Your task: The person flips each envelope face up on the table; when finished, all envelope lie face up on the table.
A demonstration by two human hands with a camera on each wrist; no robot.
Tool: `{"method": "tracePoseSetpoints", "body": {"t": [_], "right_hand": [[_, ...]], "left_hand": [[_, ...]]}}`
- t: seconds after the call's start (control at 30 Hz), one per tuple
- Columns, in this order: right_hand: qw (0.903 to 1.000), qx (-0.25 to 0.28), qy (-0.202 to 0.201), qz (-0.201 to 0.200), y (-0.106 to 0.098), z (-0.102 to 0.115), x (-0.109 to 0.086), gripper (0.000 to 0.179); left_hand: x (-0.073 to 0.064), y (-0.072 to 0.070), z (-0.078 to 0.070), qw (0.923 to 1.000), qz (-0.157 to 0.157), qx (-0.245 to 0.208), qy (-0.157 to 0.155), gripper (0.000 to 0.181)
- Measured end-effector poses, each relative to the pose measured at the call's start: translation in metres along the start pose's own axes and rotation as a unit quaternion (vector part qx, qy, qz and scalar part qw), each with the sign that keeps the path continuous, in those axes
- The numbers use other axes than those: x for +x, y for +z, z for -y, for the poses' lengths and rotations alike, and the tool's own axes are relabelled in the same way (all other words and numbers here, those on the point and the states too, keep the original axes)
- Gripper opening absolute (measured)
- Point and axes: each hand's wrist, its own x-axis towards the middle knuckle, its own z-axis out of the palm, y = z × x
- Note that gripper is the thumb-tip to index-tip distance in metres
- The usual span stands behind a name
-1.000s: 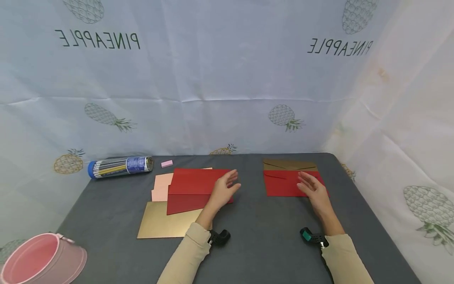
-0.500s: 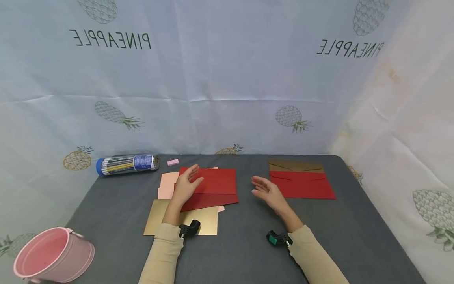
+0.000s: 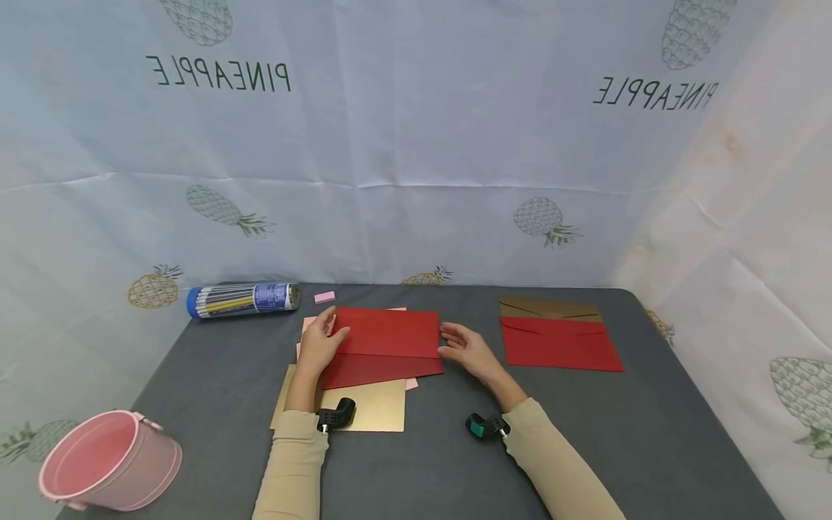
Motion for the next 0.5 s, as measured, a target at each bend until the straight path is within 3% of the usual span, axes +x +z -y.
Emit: {"method": "tracePoseSetpoints", "body": {"t": [0.23, 0.5], "right_hand": [[0.9989, -0.025, 0.017, -0.035, 0.005, -0.018, 0.011, 0.065], [0.9978, -0.027, 0.029, -0.054, 0.011, -0.014, 0.014, 0.064]], "left_hand": [[0.0, 0.0, 0.002, 0.9994, 0.009, 0.012, -0.032, 0.064], [0.001, 0.003, 0.004, 0.9996, 0.015, 0.003, -0.024, 0.062]]}}
